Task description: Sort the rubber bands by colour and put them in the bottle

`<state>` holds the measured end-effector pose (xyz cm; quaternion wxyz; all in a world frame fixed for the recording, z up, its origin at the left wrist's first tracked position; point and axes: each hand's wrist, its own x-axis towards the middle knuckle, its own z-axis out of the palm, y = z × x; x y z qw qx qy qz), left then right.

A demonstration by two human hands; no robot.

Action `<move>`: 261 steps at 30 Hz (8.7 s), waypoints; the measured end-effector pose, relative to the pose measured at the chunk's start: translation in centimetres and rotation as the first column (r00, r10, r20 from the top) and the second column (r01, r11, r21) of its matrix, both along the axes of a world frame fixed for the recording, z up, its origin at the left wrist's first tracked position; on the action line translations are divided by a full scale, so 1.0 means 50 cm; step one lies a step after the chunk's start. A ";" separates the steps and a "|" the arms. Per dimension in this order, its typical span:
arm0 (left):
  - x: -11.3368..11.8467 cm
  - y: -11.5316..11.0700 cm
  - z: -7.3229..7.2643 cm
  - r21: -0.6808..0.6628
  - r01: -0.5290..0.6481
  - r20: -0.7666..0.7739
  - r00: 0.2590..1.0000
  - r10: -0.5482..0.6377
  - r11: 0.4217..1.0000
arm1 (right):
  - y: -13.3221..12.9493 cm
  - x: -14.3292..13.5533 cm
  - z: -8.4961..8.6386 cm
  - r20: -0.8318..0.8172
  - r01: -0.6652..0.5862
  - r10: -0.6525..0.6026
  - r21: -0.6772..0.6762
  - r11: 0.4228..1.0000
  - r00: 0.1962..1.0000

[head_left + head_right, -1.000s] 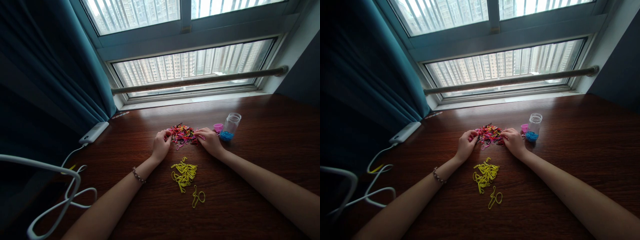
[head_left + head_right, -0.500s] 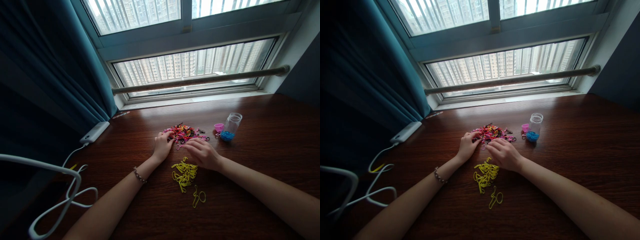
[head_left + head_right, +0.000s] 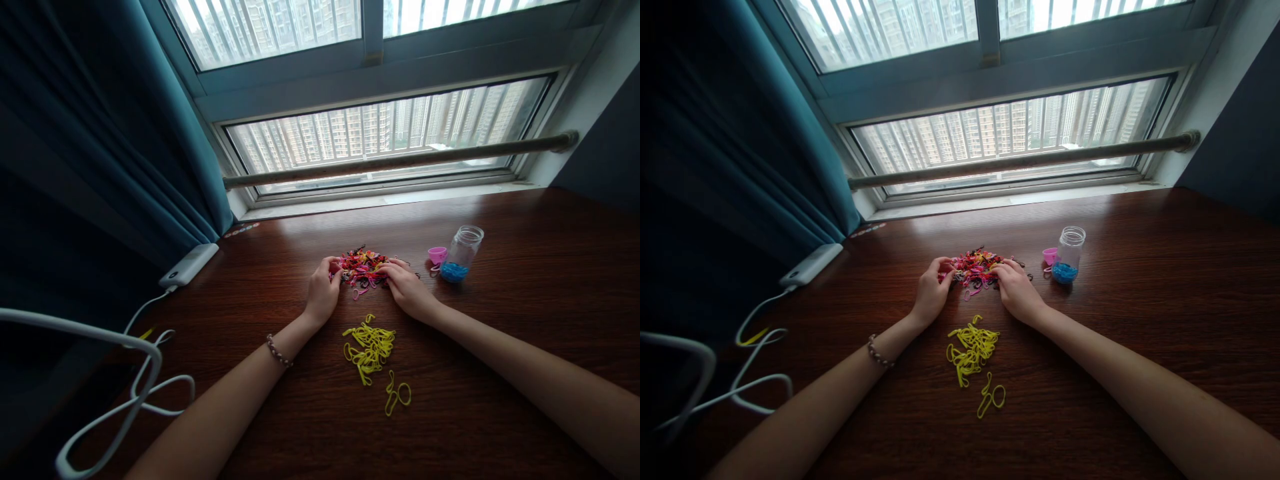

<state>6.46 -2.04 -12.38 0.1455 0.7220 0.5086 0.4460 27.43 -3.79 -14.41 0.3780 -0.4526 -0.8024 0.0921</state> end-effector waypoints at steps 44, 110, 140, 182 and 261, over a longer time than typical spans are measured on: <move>0.005 -0.002 -0.001 0.034 0.148 -0.295 0.947 -0.131 0.988 | -0.048 -0.004 0.052 0.111 -0.091 0.064 0.258 0.962 0.992; 0.004 -0.019 0.023 0.055 -0.004 -0.137 0.990 0.011 0.998 | 0.009 0.016 0.012 0.144 -0.035 0.027 0.056 0.998 0.989; -0.046 0.035 0.010 0.116 -0.155 -0.104 0.980 0.168 0.981 | -0.006 0.028 0.044 -0.295 0.110 -0.096 0.030 0.993 0.951; -0.040 0.039 0.002 -0.085 -0.151 -0.352 0.929 0.112 0.985 | 0.001 0.016 0.026 0.036 0.049 -0.051 0.052 0.997 0.998; 0.015 -0.080 0.040 -0.055 0.732 -0.492 0.572 -0.656 0.680 | -0.002 0.007 0.000 0.199 0.147 -0.146 0.010 0.989 0.969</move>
